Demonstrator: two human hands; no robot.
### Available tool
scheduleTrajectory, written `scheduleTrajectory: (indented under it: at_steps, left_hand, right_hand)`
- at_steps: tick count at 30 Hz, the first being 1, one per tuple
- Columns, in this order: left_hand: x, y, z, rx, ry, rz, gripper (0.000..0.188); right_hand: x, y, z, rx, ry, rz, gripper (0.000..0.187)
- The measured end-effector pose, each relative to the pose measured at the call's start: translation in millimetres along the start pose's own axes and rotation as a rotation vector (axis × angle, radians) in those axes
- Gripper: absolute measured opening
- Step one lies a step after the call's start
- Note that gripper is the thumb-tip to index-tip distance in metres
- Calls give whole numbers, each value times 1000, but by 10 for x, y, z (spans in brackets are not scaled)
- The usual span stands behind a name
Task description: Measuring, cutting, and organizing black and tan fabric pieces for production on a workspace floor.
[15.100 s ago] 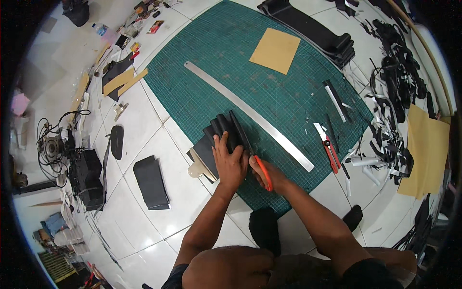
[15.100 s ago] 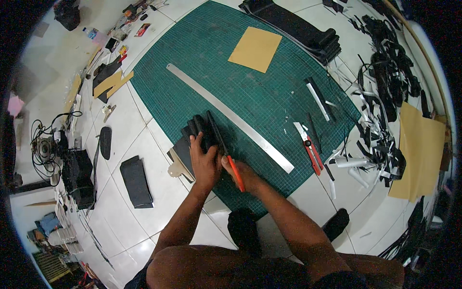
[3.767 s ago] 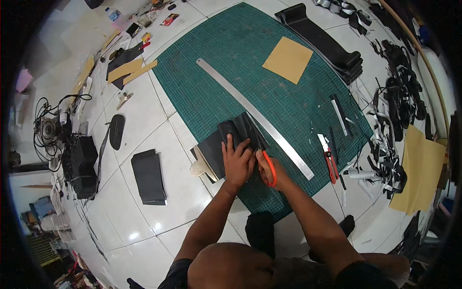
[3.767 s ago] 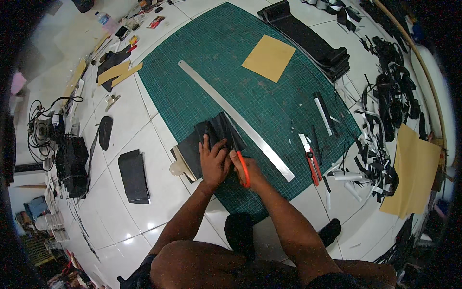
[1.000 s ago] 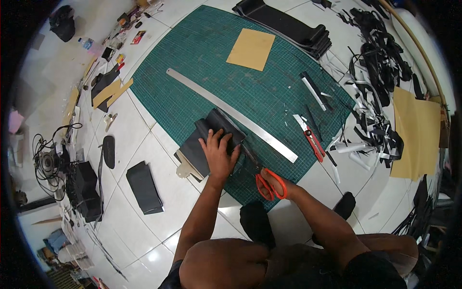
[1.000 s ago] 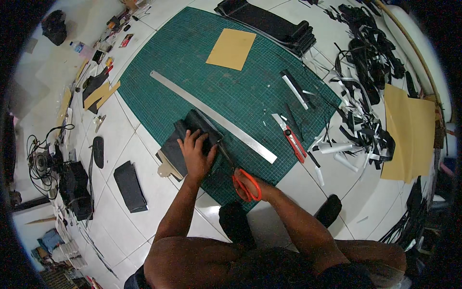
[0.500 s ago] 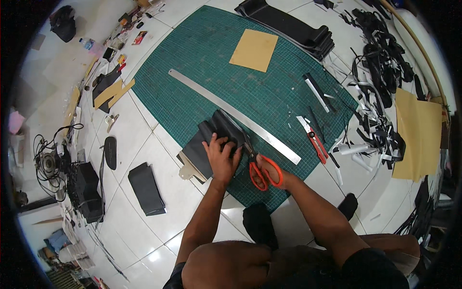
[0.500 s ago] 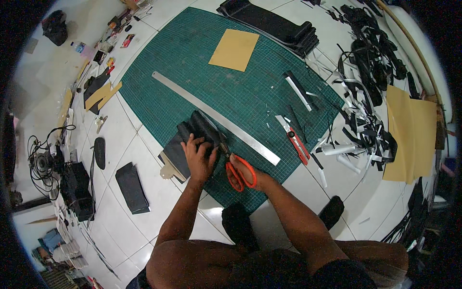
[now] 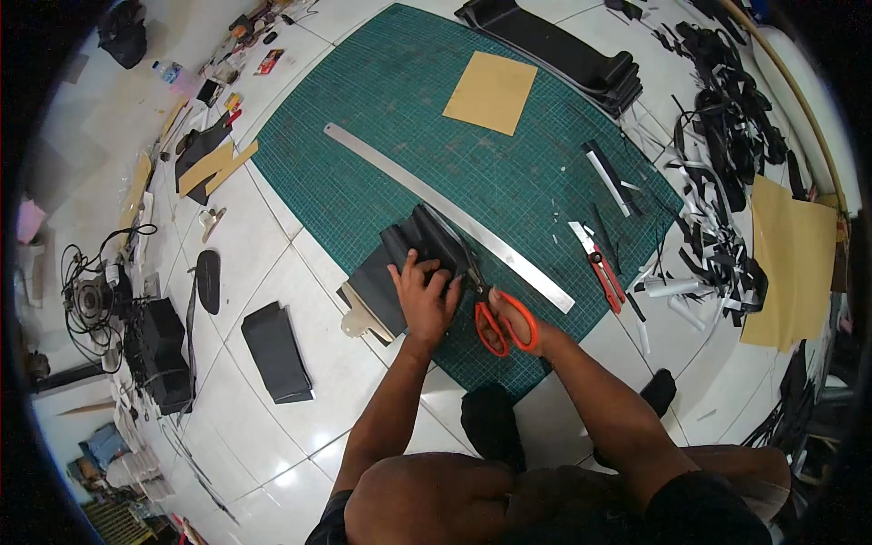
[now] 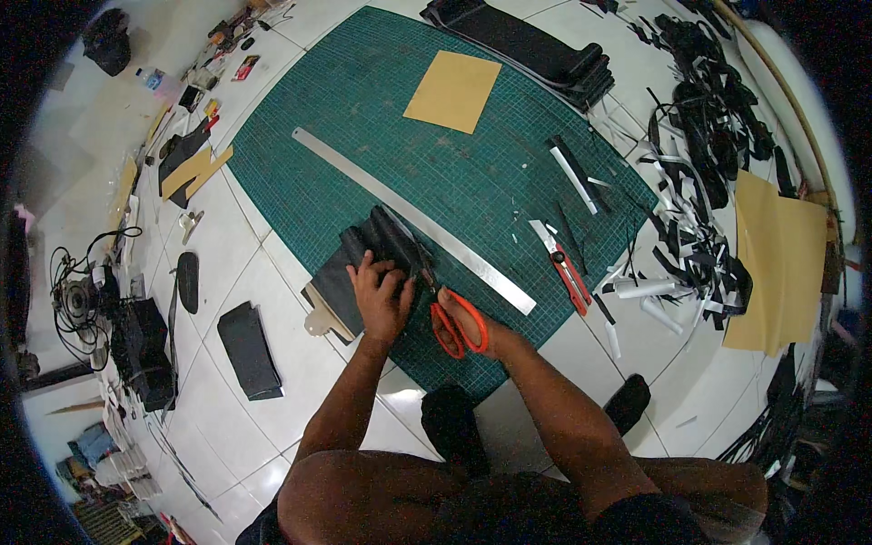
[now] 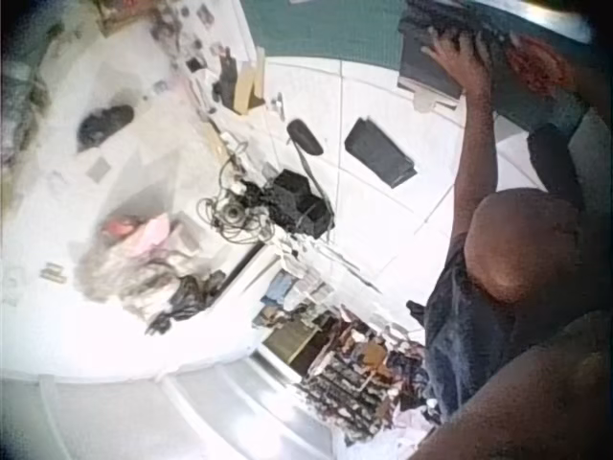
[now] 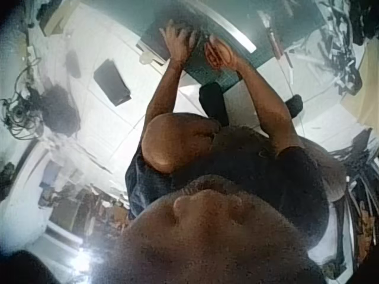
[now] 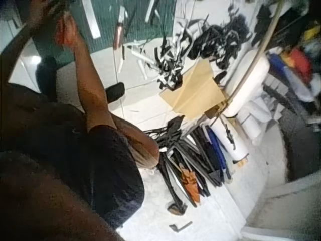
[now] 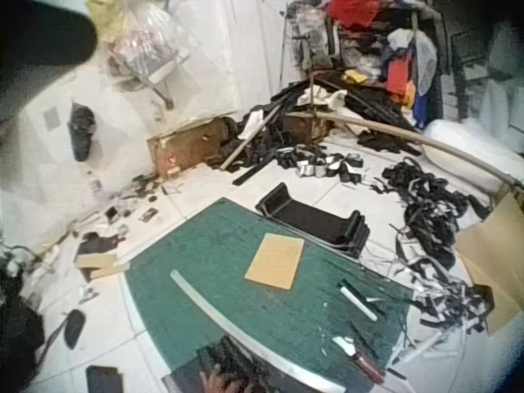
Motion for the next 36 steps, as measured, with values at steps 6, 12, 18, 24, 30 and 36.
scheduleTrajectory:
  at_steps: [6,12,18,24,30,36]
  left_hand:
    - [-7,-8,-32,-8,-29,27,16]
    - [-19,-31,-17,-20,-43,59,13]
    - [34,-13,-35,-10,-9,33,12]
    - [60,-12,-26,-28,-4,18,13]
    - [25,-6,-34,-32,-18,31,14]
    - [24,4,-48,-27,-2,31,18]
  right_hand:
    - [40,-26,-19,-62,59,-100,73]
    - [-107,32,-41,-222,-6,-161,68]
    - [4,-71,-101,-257,-53,-217,63]
    - [120,-151,95,-151,-62,-50,64]
    - [74,-74,65,-167,-18,25,66]
    - [28,-63,-68,-8,-65,-38,73]
Point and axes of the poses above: each hand's wrist, its own z-axis towards the middle knuckle, its own y-axis out of the back of the hand, x = y × z, the point moved 9 cm from there along z, towards the middle knuckle, and after that the axes turned 5 degrees about -x, right-handed, at the moved point
